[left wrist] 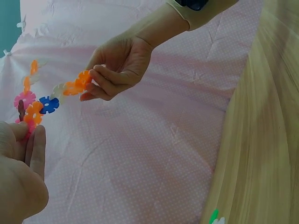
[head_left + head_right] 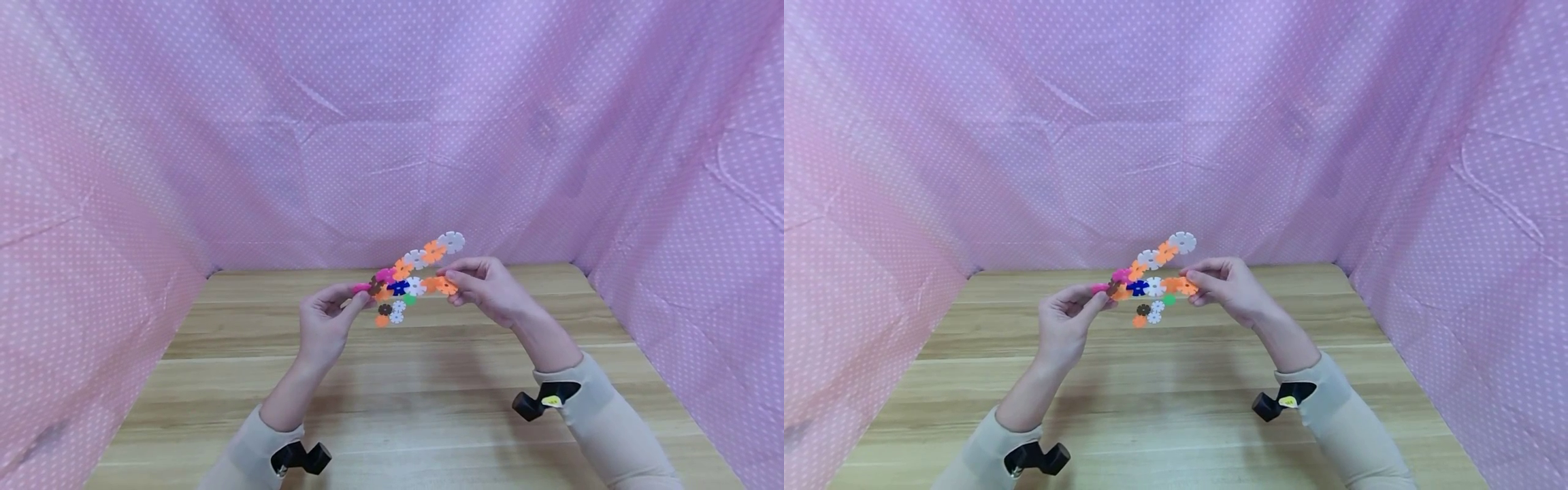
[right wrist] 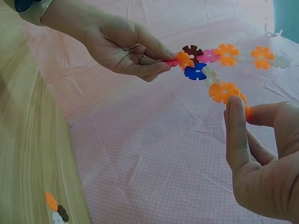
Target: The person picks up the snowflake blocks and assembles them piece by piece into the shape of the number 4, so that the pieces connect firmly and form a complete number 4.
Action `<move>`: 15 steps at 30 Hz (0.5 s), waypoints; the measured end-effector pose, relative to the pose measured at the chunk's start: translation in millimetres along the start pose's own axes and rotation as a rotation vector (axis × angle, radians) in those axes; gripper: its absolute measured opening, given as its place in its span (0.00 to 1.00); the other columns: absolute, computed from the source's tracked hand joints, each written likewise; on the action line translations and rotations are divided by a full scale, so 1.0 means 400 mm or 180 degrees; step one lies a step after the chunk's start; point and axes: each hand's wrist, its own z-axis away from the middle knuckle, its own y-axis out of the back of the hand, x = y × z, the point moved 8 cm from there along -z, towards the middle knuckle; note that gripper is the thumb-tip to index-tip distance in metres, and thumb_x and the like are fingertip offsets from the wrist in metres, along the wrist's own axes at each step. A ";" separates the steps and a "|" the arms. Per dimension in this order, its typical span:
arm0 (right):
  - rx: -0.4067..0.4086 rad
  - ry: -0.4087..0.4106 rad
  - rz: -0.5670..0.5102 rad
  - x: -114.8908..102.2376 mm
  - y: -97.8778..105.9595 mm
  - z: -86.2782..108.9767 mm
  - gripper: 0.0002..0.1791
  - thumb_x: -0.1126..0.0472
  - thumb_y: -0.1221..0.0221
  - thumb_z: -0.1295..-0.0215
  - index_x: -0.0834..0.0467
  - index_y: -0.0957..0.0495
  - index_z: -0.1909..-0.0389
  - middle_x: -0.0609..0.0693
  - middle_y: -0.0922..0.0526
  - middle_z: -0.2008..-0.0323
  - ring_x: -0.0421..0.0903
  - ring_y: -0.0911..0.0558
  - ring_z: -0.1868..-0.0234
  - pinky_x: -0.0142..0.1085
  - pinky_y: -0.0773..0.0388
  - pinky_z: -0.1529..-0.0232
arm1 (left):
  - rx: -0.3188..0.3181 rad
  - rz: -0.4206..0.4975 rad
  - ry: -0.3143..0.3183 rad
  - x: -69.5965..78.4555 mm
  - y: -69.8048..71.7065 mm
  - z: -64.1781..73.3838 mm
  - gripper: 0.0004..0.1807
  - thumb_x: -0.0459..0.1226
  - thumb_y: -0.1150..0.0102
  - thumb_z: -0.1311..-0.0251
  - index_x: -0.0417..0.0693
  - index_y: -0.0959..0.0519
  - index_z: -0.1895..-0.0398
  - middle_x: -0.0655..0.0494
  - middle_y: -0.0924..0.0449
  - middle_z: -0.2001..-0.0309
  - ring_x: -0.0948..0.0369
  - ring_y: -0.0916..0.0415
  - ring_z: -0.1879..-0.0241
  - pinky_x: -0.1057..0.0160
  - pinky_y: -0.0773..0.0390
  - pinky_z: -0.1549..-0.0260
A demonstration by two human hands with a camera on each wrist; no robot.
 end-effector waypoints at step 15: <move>0.0153 0.0027 0.0122 0.083 0.027 -0.054 0.12 0.71 0.46 0.22 0.65 0.16 0.47 0.44 0.12 0.55 0.41 0.11 0.62 0.31 0.08 0.53 | 0.0103 0.0152 -0.0020 0.021 0.001 0.007 0.18 0.18 0.37 0.36 0.49 0.10 0.61 0.60 0.07 0.63 0.65 0.09 0.66 0.62 0.06 0.56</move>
